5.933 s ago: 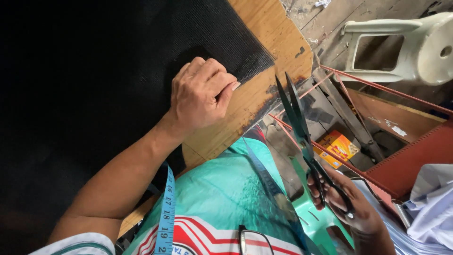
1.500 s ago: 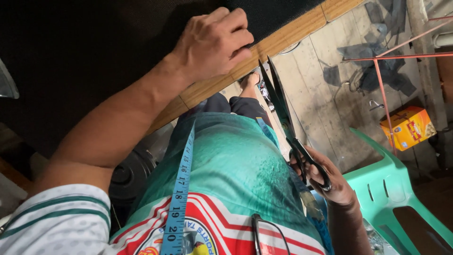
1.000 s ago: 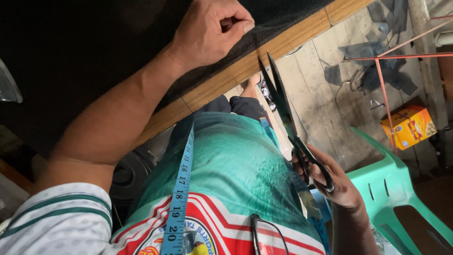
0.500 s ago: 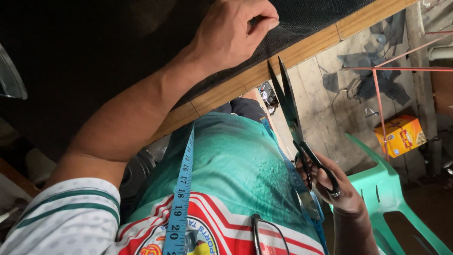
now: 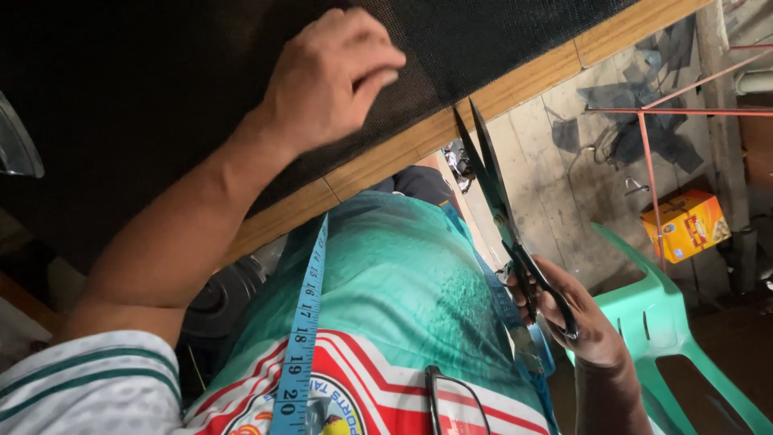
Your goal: Measuring, positioning, and cutting a large piece of black mesh fabric on a wooden table using tailor scissors.
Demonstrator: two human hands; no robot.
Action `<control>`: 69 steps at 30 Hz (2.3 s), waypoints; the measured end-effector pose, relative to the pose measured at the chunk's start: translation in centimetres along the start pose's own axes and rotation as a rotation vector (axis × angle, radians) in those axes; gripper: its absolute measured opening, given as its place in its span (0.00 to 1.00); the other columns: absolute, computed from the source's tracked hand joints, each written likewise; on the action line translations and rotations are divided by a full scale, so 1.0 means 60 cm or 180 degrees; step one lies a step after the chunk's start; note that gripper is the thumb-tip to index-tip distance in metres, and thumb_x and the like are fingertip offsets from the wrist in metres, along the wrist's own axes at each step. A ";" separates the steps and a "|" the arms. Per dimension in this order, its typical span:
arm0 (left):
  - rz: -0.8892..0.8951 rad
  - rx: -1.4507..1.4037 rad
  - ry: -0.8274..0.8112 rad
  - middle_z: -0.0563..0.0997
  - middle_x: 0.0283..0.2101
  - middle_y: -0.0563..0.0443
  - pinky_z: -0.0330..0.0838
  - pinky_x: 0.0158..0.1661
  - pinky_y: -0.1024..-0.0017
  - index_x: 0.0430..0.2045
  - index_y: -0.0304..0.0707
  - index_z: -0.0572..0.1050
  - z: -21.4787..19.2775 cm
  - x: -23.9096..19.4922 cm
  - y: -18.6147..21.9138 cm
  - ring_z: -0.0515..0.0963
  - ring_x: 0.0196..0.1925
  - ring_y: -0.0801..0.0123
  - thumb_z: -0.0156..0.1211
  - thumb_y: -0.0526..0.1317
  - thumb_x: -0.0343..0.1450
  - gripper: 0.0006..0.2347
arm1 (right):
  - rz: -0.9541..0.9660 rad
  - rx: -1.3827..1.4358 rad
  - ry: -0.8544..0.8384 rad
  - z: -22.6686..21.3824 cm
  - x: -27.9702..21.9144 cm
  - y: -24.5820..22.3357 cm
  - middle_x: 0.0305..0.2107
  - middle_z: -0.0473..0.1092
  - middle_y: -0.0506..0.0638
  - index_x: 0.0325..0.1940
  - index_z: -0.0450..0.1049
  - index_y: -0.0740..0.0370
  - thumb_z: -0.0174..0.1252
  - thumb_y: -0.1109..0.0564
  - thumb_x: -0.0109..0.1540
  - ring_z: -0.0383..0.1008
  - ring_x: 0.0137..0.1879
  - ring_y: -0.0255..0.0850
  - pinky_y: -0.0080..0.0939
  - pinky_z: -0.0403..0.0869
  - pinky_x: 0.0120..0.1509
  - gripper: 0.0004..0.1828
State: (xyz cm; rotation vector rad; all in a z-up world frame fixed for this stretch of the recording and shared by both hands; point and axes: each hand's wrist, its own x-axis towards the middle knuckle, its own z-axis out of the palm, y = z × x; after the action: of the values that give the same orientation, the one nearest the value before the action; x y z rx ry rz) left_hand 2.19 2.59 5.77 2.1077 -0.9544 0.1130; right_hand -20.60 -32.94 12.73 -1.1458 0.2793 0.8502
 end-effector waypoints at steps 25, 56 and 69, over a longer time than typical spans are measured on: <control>0.0120 0.0648 0.0480 0.75 0.34 0.57 0.61 0.40 0.61 0.21 0.43 0.74 0.015 -0.010 0.065 0.74 0.40 0.62 0.62 0.33 0.66 0.04 | 0.0226 -0.0275 0.0149 -0.012 0.022 -0.023 0.33 0.67 0.50 0.55 0.71 0.71 0.58 0.43 0.63 0.66 0.33 0.36 0.34 0.68 0.35 0.29; 0.0290 0.0295 0.0051 0.77 0.45 0.51 0.62 0.48 0.59 0.36 0.40 0.80 -0.001 -0.031 0.027 0.74 0.50 0.59 0.63 0.35 0.73 0.02 | -0.0007 -0.1257 0.0269 0.048 0.108 -0.067 0.30 0.63 0.46 0.41 0.70 0.60 0.54 0.36 0.60 0.61 0.33 0.34 0.36 0.61 0.36 0.24; 0.0260 0.0211 0.0088 0.77 0.46 0.51 0.66 0.46 0.58 0.35 0.38 0.81 -0.005 -0.027 0.032 0.73 0.50 0.57 0.55 0.33 0.73 0.06 | 0.0513 -0.1106 0.0651 0.055 0.117 -0.087 0.27 0.62 0.44 0.37 0.70 0.61 0.60 0.38 0.57 0.59 0.31 0.32 0.34 0.58 0.35 0.23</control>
State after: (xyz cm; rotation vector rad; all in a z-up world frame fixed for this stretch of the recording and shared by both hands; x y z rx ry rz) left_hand -0.14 3.00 6.56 2.1223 -1.0331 0.2177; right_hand -12.91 -27.67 13.51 -1.5549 0.4073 0.9477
